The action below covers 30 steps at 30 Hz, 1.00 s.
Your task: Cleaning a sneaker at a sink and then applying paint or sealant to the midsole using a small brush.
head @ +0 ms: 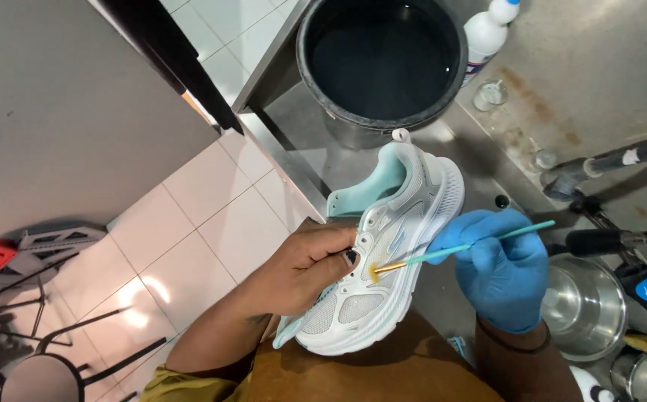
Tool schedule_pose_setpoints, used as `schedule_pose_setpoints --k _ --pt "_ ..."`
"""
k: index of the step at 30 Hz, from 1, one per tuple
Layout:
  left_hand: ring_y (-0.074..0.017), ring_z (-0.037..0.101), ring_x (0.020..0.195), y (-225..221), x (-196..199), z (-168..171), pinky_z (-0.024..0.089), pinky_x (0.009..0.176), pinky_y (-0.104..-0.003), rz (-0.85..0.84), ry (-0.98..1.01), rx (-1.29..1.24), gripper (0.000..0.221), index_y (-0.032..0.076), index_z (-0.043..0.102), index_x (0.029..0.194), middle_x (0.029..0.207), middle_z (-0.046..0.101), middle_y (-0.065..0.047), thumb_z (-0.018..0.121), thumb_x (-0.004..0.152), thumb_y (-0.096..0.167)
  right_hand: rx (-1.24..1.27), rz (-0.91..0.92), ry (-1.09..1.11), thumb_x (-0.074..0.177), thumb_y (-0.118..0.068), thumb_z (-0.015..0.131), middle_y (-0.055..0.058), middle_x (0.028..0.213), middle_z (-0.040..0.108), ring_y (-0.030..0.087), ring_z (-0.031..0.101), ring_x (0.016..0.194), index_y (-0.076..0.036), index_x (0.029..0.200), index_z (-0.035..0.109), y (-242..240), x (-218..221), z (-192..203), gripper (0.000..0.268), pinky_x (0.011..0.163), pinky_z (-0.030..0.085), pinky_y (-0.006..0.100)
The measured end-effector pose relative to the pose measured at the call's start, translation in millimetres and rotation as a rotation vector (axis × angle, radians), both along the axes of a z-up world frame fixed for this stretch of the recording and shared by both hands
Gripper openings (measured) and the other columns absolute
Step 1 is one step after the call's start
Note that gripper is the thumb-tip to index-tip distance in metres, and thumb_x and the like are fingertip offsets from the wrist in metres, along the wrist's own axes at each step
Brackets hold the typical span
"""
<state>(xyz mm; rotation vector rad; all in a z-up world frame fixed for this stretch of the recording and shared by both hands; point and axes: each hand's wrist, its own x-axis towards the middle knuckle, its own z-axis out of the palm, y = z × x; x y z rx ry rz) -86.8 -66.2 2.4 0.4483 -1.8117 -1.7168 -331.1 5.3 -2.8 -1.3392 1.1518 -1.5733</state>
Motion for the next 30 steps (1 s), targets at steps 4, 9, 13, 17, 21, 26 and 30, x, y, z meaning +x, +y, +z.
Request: schedule_pose_setpoints --k 4,9,13,17,21,26,30 --pt "-0.0172 0.049 0.077 2.0 5.0 -9.9 0.038 0.070 -0.032 0.045 -0.022 -0.045 0.020 0.001 0.059 0.112 0.088 0.053 -0.001 0.044 0.110 0.014 0.063 -0.020 -0.012 0.103 -0.028 0.060 0.012 0.084 0.069 0.020 0.072 0.072 -0.010 0.096 0.055 -6.7 -2.6 -6.7 0.019 0.070 0.062 0.028" --pt "-0.0170 0.045 0.072 1.1 2.3 -17.7 0.035 0.066 -0.033 0.060 -0.003 -0.049 0.024 -0.001 0.060 0.111 0.083 0.049 -0.001 0.043 0.110 0.015 0.051 0.059 -0.127 0.102 -0.021 0.061 0.015 0.083 0.071 0.024 0.076 0.070 -0.008 0.098 0.059 -9.9 -4.0 -5.7 0.014 0.070 0.066 0.031" --pt "-0.0127 0.054 0.075 0.5 -2.7 -28.9 0.041 0.066 -0.030 0.058 0.018 0.019 0.029 0.001 0.061 0.126 0.094 0.062 0.000 0.045 0.111 0.020 0.061 0.036 -0.054 0.107 -0.027 0.055 0.014 0.083 0.070 0.024 0.074 0.073 -0.007 0.095 0.058 -8.4 -11.5 -10.3 0.024 0.072 0.064 0.030" --pt "-0.0100 0.057 0.073 0.8 -9.0 -34.7 0.044 0.063 -0.027 0.065 0.009 0.076 0.034 0.000 0.062 0.131 0.091 0.065 0.001 0.048 0.111 0.023 0.057 -0.028 -0.105 0.106 -0.031 0.060 0.014 0.086 0.070 0.025 0.073 0.075 -0.009 0.100 0.057 -10.8 -22.4 -18.3 0.023 0.075 0.064 0.030" --pt "-0.0080 0.057 0.071 -0.8 -13.0 -36.9 0.042 0.061 -0.027 0.071 0.015 0.116 0.037 0.001 0.062 0.136 0.092 0.067 0.002 0.049 0.111 0.026 0.062 0.138 -0.079 0.105 -0.028 0.057 0.015 0.084 0.073 0.024 0.078 0.075 -0.010 0.095 0.055 -13.5 -24.1 -14.1 0.021 0.071 0.065 0.026" --pt "-0.0079 0.053 0.066 -2.1 -15.4 -36.9 0.041 0.061 -0.027 0.090 -0.056 0.019 0.037 0.005 0.058 0.142 0.084 0.061 0.005 0.046 0.112 0.024 0.074 0.067 -0.070 0.107 -0.018 0.054 0.014 0.087 0.072 0.025 0.078 0.078 -0.011 0.097 0.055 -16.2 -24.9 -15.4 0.012 0.075 0.068 0.030" --pt "-0.0080 0.054 0.066 -1.8 -18.5 -38.2 0.040 0.059 -0.026 0.093 -0.075 -0.016 0.037 0.006 0.058 0.142 0.085 0.063 0.005 0.046 0.113 0.025 0.081 0.031 -0.035 0.104 -0.027 0.060 0.013 0.094 0.072 0.022 0.073 0.085 -0.010 0.097 0.057 -10.8 -29.7 -32.4 0.019 0.081 0.062 0.030"
